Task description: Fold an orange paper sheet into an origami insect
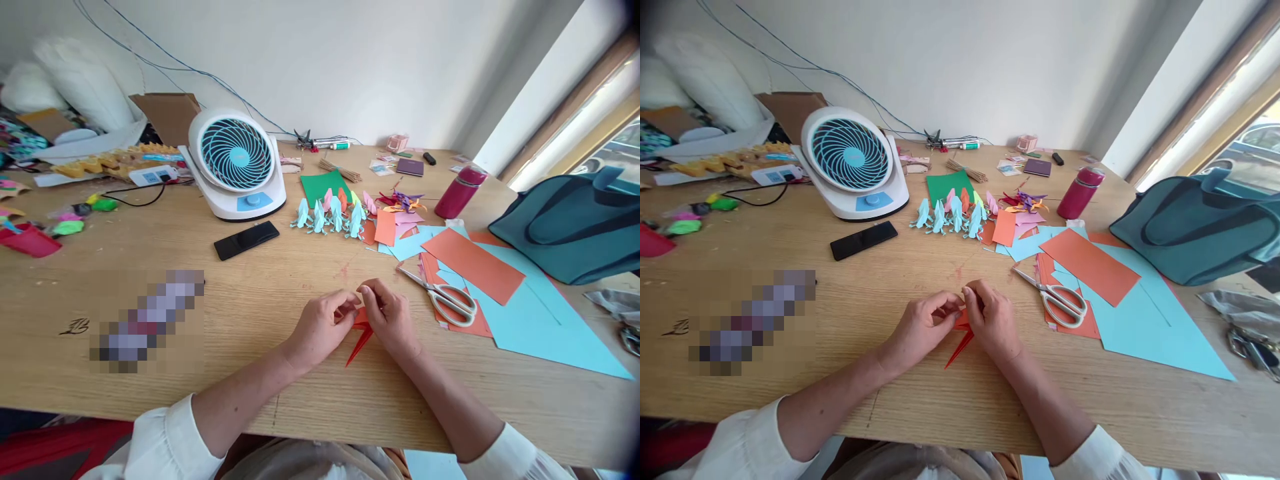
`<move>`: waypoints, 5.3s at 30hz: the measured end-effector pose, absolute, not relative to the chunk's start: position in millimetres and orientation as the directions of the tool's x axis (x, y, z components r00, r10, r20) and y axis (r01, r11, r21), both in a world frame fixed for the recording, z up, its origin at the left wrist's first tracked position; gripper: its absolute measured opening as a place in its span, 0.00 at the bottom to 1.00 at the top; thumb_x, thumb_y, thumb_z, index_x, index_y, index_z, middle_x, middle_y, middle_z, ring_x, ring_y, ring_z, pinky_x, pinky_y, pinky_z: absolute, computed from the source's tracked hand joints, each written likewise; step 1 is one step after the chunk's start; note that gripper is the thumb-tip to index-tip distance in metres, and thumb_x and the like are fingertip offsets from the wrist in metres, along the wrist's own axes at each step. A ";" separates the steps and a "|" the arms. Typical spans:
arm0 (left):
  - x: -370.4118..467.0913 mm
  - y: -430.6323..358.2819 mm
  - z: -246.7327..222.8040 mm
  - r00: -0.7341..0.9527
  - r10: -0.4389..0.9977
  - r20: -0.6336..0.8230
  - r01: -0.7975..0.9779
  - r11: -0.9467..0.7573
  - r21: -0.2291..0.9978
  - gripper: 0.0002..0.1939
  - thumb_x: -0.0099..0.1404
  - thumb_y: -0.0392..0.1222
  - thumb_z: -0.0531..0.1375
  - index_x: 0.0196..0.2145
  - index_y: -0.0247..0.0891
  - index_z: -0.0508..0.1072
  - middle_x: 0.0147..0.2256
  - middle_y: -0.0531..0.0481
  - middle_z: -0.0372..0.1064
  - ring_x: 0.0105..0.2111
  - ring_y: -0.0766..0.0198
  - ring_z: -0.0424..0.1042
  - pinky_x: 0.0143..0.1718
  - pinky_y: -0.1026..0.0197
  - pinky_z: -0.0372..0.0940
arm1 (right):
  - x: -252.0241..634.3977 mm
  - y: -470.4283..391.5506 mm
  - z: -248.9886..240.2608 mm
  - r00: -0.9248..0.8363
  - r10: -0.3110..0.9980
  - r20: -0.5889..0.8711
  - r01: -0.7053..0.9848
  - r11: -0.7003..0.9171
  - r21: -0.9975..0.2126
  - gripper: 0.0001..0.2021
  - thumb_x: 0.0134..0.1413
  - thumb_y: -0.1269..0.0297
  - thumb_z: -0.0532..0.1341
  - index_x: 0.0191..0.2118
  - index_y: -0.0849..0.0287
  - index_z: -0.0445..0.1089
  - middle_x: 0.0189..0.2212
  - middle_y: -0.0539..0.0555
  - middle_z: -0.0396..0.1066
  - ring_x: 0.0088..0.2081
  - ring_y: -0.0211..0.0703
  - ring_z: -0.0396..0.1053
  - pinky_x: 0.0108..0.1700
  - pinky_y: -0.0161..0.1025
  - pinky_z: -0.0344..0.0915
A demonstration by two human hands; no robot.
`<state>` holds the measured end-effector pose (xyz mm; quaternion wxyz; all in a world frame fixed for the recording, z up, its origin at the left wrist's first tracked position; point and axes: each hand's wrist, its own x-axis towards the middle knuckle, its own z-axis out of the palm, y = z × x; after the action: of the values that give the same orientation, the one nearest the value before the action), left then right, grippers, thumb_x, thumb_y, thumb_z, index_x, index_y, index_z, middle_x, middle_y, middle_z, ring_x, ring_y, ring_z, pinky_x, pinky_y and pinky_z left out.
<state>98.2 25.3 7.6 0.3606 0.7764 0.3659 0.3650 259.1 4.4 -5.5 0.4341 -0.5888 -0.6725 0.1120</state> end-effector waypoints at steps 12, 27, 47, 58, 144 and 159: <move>93.5 34.5 9.0 0.392 0.786 0.478 0.349 -0.608 0.713 0.05 0.64 0.30 0.58 0.33 0.38 0.68 0.33 0.52 0.72 0.36 0.64 0.71 0.42 0.63 0.64 | 262.5 2.2 -0.3 -0.061 0.867 0.494 0.485 0.458 -0.745 0.09 0.63 0.67 0.59 0.30 0.57 0.67 0.27 0.49 0.66 0.28 0.38 0.61 0.31 0.37 0.59; 91.4 37.0 5.9 0.456 0.757 0.468 0.194 -0.598 0.778 0.03 0.66 0.32 0.58 0.34 0.37 0.68 0.32 0.52 0.69 0.35 0.66 0.70 0.41 0.66 0.65 | 265.4 0.2 1.0 -0.074 0.842 0.535 0.501 0.495 -0.710 0.06 0.63 0.69 0.59 0.33 0.56 0.68 0.28 0.50 0.66 0.30 0.39 0.62 0.31 0.37 0.60; 88.5 43.0 8.1 0.384 0.778 0.497 0.274 -0.610 0.744 0.04 0.67 0.39 0.61 0.36 0.38 0.68 0.34 0.51 0.71 0.36 0.64 0.70 0.40 0.63 0.65 | 265.7 -1.7 8.0 0.034 0.809 0.587 0.501 0.495 -0.710 0.06 0.63 0.71 0.58 0.34 0.56 0.67 0.29 0.51 0.67 0.31 0.40 0.64 0.33 0.39 0.61; 89.3 42.7 12.7 0.341 0.819 0.462 0.200 -0.543 0.816 0.02 0.63 0.34 0.64 0.32 0.36 0.72 0.30 0.53 0.71 0.29 0.69 0.68 0.31 0.68 0.61 | 264.6 -1.3 3.7 0.001 0.827 0.562 0.459 0.499 -0.735 0.04 0.62 0.69 0.61 0.35 0.55 0.70 0.30 0.51 0.67 0.32 0.40 0.65 0.34 0.39 0.63; 93.7 46.8 4.4 0.486 0.851 0.200 -0.167 -0.134 0.977 0.09 0.62 0.41 0.63 0.31 0.34 0.69 0.28 0.54 0.65 0.28 0.70 0.66 0.32 0.67 0.63 | 266.3 -2.8 5.6 -0.098 0.854 0.511 0.512 0.484 -0.710 0.05 0.64 0.70 0.59 0.34 0.56 0.68 0.31 0.50 0.67 0.32 0.38 0.65 0.30 0.34 0.60; 92.7 46.5 3.7 0.500 0.837 0.223 -0.090 -0.206 0.974 0.07 0.64 0.40 0.61 0.31 0.34 0.70 0.28 0.52 0.67 0.30 0.68 0.67 0.34 0.67 0.62 | 262.9 -3.5 2.9 -0.086 0.876 0.474 0.488 0.452 -0.746 0.04 0.62 0.70 0.60 0.35 0.55 0.68 0.31 0.50 0.67 0.31 0.38 0.64 0.32 0.36 0.60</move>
<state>92.7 46.5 3.7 0.5625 0.6584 0.2838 0.4118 262.9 -3.5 2.9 0.4742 -0.4817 -0.7080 0.2044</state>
